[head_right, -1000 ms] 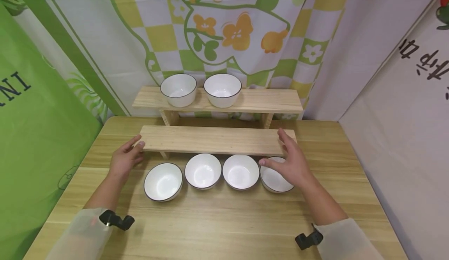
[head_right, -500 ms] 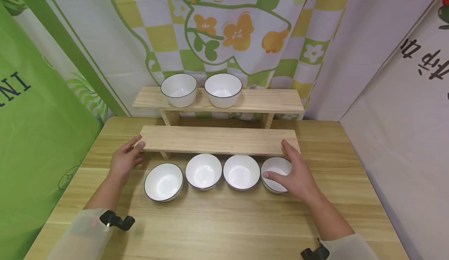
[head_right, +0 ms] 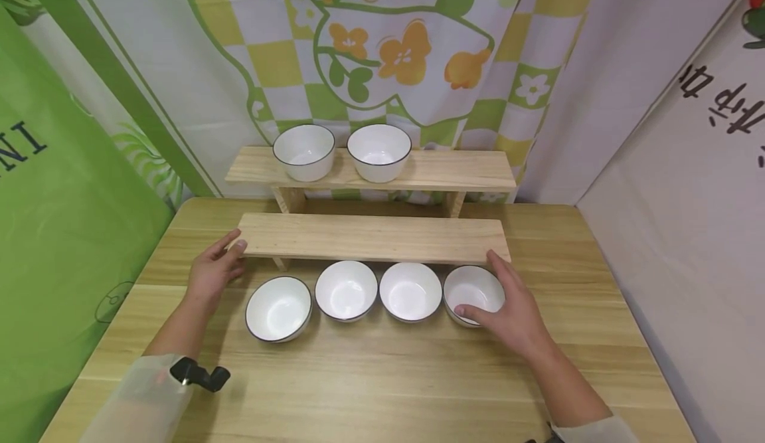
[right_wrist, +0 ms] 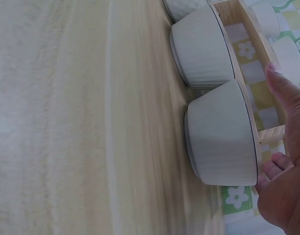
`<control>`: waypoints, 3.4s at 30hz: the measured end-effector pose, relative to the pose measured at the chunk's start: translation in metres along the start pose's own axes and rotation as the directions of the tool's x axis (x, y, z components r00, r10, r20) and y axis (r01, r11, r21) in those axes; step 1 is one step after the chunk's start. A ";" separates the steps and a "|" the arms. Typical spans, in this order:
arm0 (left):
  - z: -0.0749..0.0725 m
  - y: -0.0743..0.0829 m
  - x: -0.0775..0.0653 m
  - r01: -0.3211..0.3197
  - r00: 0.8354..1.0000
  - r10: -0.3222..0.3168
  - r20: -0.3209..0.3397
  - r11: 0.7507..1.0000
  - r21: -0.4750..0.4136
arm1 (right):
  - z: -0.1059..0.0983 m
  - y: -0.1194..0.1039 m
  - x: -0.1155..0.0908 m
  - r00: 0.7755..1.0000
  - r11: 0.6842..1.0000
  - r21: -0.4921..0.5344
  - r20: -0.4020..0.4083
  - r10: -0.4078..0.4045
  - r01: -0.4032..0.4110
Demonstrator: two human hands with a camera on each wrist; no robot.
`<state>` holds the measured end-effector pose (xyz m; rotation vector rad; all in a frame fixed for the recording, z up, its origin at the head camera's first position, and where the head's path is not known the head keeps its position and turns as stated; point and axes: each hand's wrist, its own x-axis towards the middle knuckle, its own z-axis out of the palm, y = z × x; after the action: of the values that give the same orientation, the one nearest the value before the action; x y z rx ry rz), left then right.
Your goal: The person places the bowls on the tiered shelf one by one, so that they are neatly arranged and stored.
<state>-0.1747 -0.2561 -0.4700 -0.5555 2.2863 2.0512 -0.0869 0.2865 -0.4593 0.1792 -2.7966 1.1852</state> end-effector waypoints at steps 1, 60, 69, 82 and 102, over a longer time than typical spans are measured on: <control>-0.001 -0.003 0.002 0.000 1.000 0.000 -0.001 1.000 -0.003 | 0.000 0.001 -0.001 1.000 1.000 -0.008 -0.002 -0.003 0.003; -0.001 -0.021 0.015 -0.034 0.999 0.033 -0.035 0.999 -0.041 | 0.002 0.030 -0.022 0.982 0.987 -0.033 0.108 0.158 -0.155; -0.001 -0.019 0.014 -0.026 0.999 0.026 -0.028 0.999 -0.026 | -0.002 0.028 -0.024 0.985 0.988 -0.068 0.095 0.144 -0.138; -0.002 -0.022 0.016 -0.023 1.000 0.023 -0.017 1.000 -0.016 | -0.012 0.018 -0.020 0.981 0.986 0.032 0.115 0.158 -0.162; 0.002 0.009 -0.007 0.011 1.000 -0.011 0.016 1.000 -0.009 | -0.029 0.004 -0.008 0.986 0.990 0.005 0.098 0.138 -0.139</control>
<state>-0.1709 -0.2519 -0.4602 -0.5489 2.2605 2.0546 -0.0780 0.3103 -0.4430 0.0445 -2.9294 1.2555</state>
